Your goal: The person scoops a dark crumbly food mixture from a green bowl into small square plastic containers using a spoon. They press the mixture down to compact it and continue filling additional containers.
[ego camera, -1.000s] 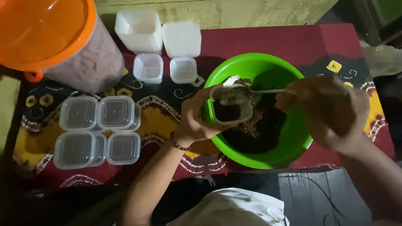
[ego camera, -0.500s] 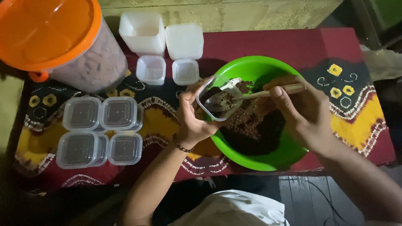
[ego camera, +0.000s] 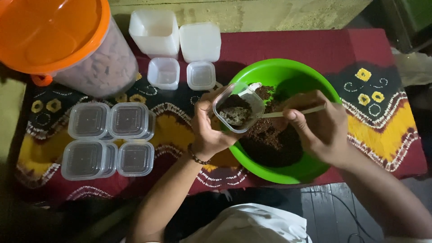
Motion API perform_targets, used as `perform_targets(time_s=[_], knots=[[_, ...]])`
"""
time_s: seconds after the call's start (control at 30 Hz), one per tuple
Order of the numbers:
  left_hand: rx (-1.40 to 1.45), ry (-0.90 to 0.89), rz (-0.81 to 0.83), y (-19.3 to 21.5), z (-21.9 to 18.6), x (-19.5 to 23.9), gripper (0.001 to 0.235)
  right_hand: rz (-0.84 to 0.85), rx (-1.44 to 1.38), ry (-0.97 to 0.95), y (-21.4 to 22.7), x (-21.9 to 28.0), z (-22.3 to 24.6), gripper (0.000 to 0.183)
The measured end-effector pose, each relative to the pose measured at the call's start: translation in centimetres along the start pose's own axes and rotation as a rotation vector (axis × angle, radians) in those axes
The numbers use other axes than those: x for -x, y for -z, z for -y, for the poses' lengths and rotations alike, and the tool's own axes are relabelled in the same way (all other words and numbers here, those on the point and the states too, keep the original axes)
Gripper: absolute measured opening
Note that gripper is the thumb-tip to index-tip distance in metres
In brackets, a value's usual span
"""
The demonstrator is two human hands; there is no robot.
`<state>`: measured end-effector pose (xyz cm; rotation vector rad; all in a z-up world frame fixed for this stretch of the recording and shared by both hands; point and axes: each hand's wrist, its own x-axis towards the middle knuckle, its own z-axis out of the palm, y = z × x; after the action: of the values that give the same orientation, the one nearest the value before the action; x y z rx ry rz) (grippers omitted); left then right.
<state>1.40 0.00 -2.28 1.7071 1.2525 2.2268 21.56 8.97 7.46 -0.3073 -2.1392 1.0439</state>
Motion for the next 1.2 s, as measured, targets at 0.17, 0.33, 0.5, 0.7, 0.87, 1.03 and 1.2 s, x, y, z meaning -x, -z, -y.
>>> perform_targets(time_s=[0.17,0.33,0.5,0.7,0.87,1.03,1.2], knots=[[0.060,0.039,0.026,0.0,0.8,0.8,0.086,-0.023,-0.044,-0.002,-0.2,-0.2,0.4,0.012],[0.110,0.032,0.026,-0.3,1.2,0.9,0.093,-0.111,-0.029,0.024,0.2,0.9,-0.2,0.014],[-0.119,-0.058,-0.007,-0.2,0.6,0.1,0.091,-0.138,0.136,0.372,-0.2,0.8,-1.7,0.018],[-0.006,0.255,-0.200,-0.8,-0.6,-0.3,0.079,-0.146,0.270,0.568,-2.0,-0.3,-0.7,0.007],[0.039,0.518,-0.233,-0.4,-0.3,0.2,0.087,-0.074,0.279,0.514,-2.5,-2.2,2.3,0.009],[0.008,0.464,-0.212,0.2,-1.3,-0.5,0.084,-0.041,0.189,0.394,-2.8,-1.9,1.9,0.010],[-0.069,0.317,-0.159,-0.6,-1.0,-0.6,0.086,-0.015,0.118,0.340,-1.8,-2.0,1.1,0.009]])
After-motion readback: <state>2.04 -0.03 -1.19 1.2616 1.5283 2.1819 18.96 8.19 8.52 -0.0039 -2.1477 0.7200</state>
